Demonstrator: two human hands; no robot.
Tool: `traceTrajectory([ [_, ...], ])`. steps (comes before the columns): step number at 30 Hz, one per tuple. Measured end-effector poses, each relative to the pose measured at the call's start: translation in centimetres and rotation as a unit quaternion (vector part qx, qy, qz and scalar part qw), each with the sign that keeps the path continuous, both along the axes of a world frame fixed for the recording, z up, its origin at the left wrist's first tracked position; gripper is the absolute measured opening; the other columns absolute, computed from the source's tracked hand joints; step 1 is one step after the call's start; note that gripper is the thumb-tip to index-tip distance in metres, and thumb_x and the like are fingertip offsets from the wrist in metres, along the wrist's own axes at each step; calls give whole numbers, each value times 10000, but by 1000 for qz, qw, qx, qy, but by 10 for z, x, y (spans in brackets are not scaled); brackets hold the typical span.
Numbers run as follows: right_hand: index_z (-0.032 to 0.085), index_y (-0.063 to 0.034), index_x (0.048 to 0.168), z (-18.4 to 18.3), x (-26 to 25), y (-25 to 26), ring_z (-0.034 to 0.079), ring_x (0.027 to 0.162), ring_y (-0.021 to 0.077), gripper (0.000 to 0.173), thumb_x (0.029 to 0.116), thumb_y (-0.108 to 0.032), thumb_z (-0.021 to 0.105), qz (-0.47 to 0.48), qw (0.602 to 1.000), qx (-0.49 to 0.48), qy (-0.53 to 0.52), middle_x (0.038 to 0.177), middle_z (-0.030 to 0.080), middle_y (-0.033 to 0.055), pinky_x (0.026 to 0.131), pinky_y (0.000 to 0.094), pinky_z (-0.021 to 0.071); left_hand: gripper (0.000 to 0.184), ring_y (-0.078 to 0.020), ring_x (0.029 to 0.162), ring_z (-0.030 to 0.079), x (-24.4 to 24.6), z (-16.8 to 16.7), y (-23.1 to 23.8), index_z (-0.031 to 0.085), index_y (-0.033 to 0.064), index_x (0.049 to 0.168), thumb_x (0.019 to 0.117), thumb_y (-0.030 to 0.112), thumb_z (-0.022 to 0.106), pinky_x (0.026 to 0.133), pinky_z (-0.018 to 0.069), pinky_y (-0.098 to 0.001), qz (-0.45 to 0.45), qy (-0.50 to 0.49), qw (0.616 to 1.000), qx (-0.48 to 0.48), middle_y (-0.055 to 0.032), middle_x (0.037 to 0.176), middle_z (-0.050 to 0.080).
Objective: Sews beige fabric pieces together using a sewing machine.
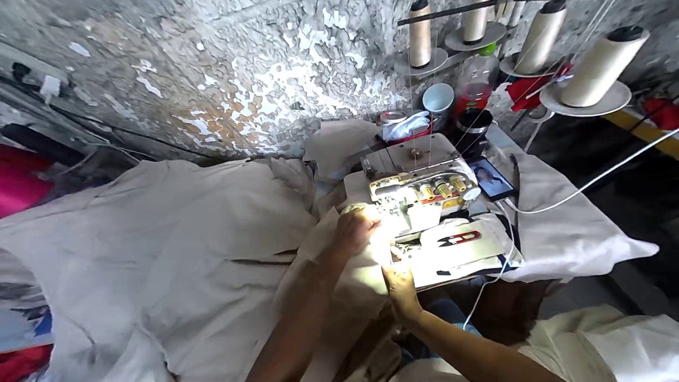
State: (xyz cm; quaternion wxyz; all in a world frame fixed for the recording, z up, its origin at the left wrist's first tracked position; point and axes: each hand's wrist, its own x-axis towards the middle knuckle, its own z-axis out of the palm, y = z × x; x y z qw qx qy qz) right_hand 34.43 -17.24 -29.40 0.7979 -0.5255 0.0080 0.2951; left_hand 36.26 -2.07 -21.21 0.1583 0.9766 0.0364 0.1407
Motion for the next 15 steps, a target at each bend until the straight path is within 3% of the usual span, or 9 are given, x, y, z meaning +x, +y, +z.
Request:
traceTrajectory([
  [2, 361, 59, 1479, 0, 1, 4, 645, 1066, 124, 532, 981, 50, 547, -1, 1000, -11, 28, 1390, 547, 216, 874, 248, 544, 115, -309, 978, 721, 5, -6, 3, 778, 32, 940, 929, 135, 729, 853, 572, -489, -10, -25, 1000, 6, -151, 1000, 744],
  [5, 518, 85, 1269, -8, 5, 10, 656, 864, 112, 294, 983, 38, 564, -6, 999, -31, 26, 1042, 641, 154, 765, 253, 565, 81, -294, 971, 717, 13, -20, 11, 775, 28, 928, 911, 95, 734, 872, 571, -460, -32, -61, 998, -4, -139, 977, 743],
  [8, 597, 79, 1124, -18, 7, 5, 662, 739, 95, 151, 986, 32, 562, 4, 1000, -23, 8, 857, 667, 100, 692, 250, 578, 63, -271, 923, 719, 17, -39, 17, 754, -3, 920, 898, 45, 720, 867, 572, -437, -31, -94, 993, -68, -142, 937, 738],
  [15, 635, 53, 1003, -25, 11, -16, 657, 653, 41, 51, 983, 25, 596, 54, 997, -51, 3, 732, 679, 26, 646, 204, 567, 57, -223, 954, 720, 9, -50, 15, 767, 11, 920, 890, 49, 738, 877, 572, -409, -22, -88, 986, -137, -118, 989, 748],
])
